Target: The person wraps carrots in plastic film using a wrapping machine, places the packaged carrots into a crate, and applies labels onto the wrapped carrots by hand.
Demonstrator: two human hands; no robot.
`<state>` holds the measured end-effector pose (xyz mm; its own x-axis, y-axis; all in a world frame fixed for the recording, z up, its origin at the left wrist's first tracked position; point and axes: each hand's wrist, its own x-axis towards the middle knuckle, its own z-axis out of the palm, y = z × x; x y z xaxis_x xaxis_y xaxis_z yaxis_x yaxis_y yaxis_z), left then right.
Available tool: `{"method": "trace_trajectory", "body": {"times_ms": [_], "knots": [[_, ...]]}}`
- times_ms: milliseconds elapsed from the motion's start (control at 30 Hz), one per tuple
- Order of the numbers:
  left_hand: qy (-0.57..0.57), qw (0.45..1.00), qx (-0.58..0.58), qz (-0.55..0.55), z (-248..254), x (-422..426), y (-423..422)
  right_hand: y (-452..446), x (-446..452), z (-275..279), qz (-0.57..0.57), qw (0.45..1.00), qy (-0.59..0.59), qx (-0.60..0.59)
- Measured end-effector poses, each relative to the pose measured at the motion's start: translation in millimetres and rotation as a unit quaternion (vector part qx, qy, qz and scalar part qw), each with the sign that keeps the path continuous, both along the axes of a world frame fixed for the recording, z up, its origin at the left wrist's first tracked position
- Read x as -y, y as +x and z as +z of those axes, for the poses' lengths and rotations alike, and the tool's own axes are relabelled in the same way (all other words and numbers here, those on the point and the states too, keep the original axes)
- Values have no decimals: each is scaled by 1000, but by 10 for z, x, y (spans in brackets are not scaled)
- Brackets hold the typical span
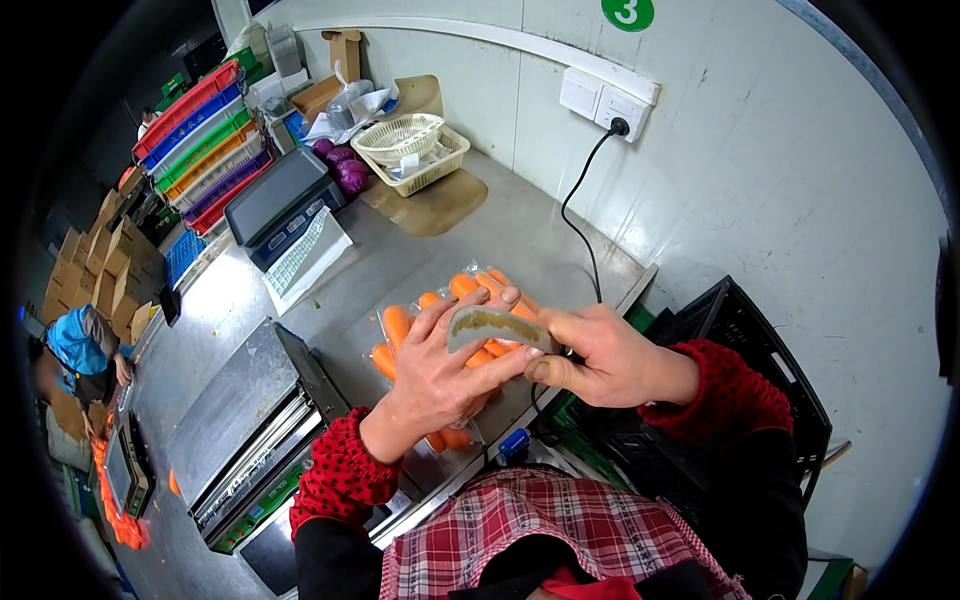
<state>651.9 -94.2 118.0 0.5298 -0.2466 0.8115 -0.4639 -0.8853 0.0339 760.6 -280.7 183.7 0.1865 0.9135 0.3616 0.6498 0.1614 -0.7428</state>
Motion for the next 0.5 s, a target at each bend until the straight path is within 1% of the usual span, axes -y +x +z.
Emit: {"method": "trace_trajectory", "body": {"times_ms": [133,200,267,300,400,467,500], "knots": [[-3,1000,5,3,4,4,-12,-10,-8,3,1,1000,3,-9],[-1,1000,1,6,41,-4,-25,6,0,16,4,1000,3,18],[56,998,-3,-11,76,-49,-25,12,-2,5,4,1000,3,26],[56,998,-2,-11,77,-53,-22,13,-5,3,4,999,3,35],[49,999,3,-23,45,-53,-12,-3,-8,9,3,1000,-2,19],[-4,1000,13,-9,-16,-29,-8,-14,-17,18,3,1000,3,22],[-4,1000,13,-9,-18,-25,-15,-18,-21,21,2,1000,7,24]]}}
